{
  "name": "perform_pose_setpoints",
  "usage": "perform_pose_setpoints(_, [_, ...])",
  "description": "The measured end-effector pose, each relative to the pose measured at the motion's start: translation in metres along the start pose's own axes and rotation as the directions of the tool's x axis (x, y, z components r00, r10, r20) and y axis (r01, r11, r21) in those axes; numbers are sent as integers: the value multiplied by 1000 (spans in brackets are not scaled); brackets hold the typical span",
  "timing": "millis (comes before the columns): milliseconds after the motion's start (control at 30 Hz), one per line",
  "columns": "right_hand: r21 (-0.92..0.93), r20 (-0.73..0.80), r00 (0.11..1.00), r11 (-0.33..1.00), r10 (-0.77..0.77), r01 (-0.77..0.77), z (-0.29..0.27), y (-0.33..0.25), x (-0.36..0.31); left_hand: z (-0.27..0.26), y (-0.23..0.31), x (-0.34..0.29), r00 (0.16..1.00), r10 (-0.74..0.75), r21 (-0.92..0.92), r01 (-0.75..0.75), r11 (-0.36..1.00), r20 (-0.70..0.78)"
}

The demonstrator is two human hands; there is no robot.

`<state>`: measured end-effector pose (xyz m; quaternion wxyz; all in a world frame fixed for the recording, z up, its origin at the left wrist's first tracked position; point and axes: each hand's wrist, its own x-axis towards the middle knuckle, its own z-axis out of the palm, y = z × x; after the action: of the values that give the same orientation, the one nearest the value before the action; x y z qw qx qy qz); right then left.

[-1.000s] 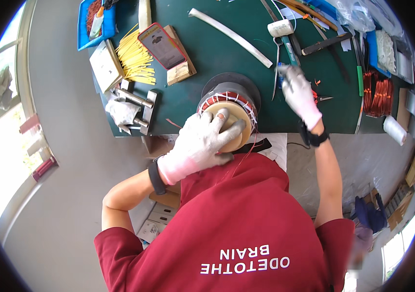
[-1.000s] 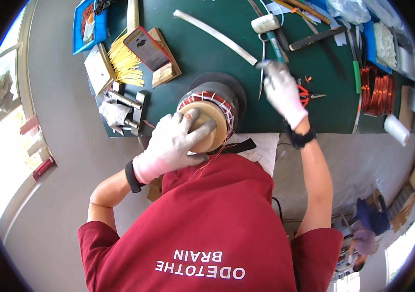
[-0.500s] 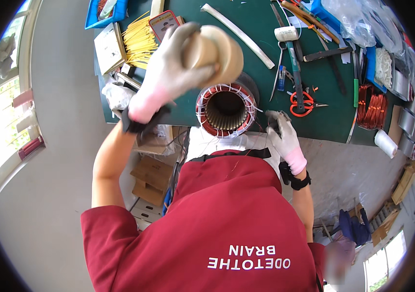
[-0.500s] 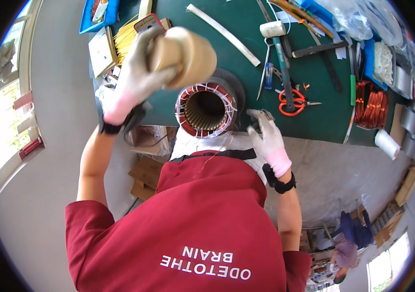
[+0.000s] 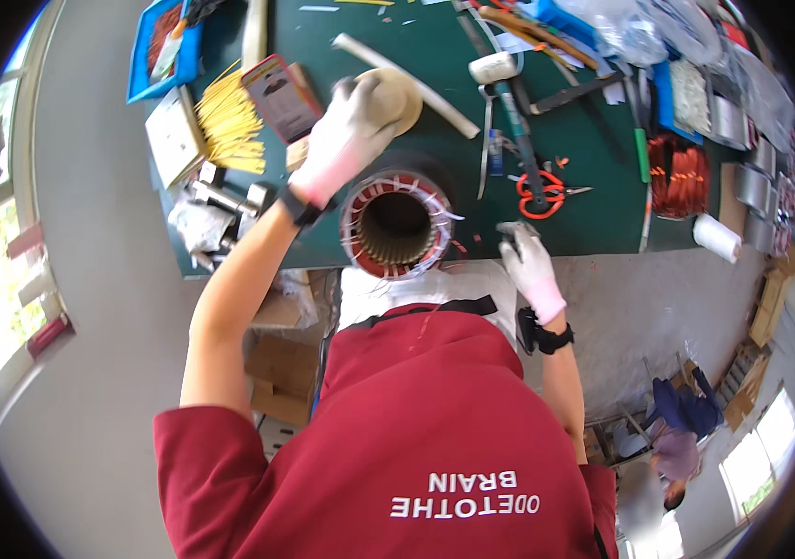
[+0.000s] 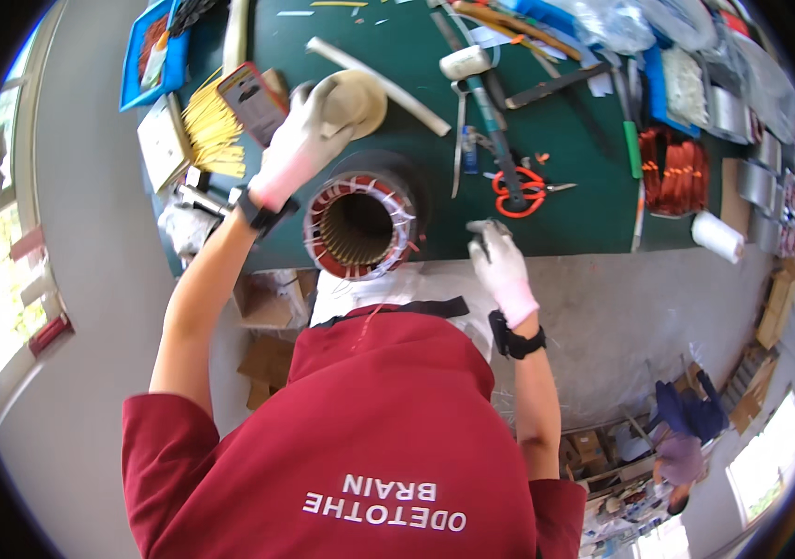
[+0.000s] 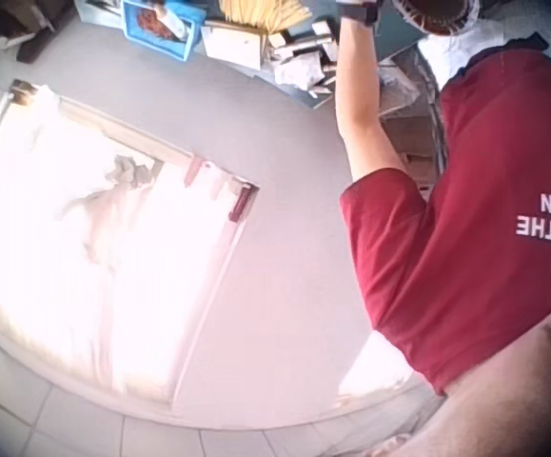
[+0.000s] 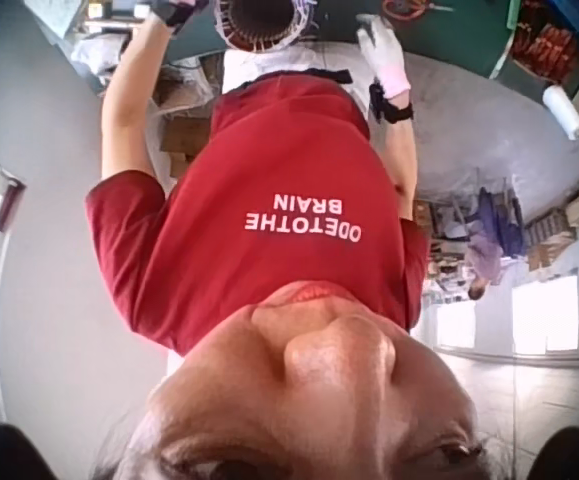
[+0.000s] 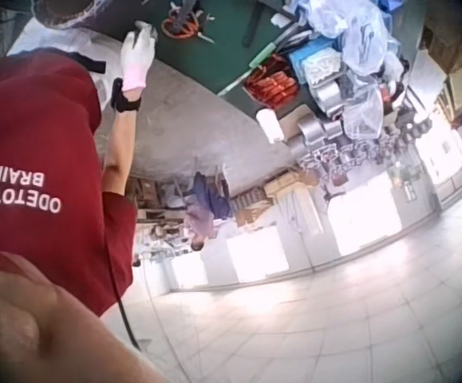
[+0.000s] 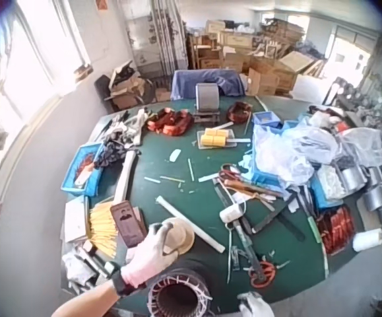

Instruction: Manually shaping and assembling copper wire coils and insulating components for an electric motor stator.

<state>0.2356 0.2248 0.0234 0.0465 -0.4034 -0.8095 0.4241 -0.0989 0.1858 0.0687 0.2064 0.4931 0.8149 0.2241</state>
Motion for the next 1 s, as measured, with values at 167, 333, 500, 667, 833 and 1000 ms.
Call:
perform_pose_setpoints(167, [2,114,993,1000,24,-25,29,50,7,0,-10,-100,997,-19,-310,41,950,74])
perform_pose_setpoints(333, [144,16,970,960,243,-242,22,63,30,38,-8,-153,930,-353,-798,292,528,107])
perform_pose_setpoints(500, [31,-21,999,999,36,-35,-5,77,59,69,-6,-165,866,-489,-850,180,495,-101])
perform_pose_setpoints(667, [109,11,997,991,78,-78,-25,78,67,97,30,-184,757,-639,-960,60,272,-133])
perform_pose_setpoints(833, [-62,-100,995,998,-13,6,-26,93,71,89,51,-201,791,-371,-284,259,923,-486])
perform_pose_setpoints(1000, [-270,-26,901,871,-433,411,-30,34,58,56,68,-176,980,119,180,-89,980,-159])
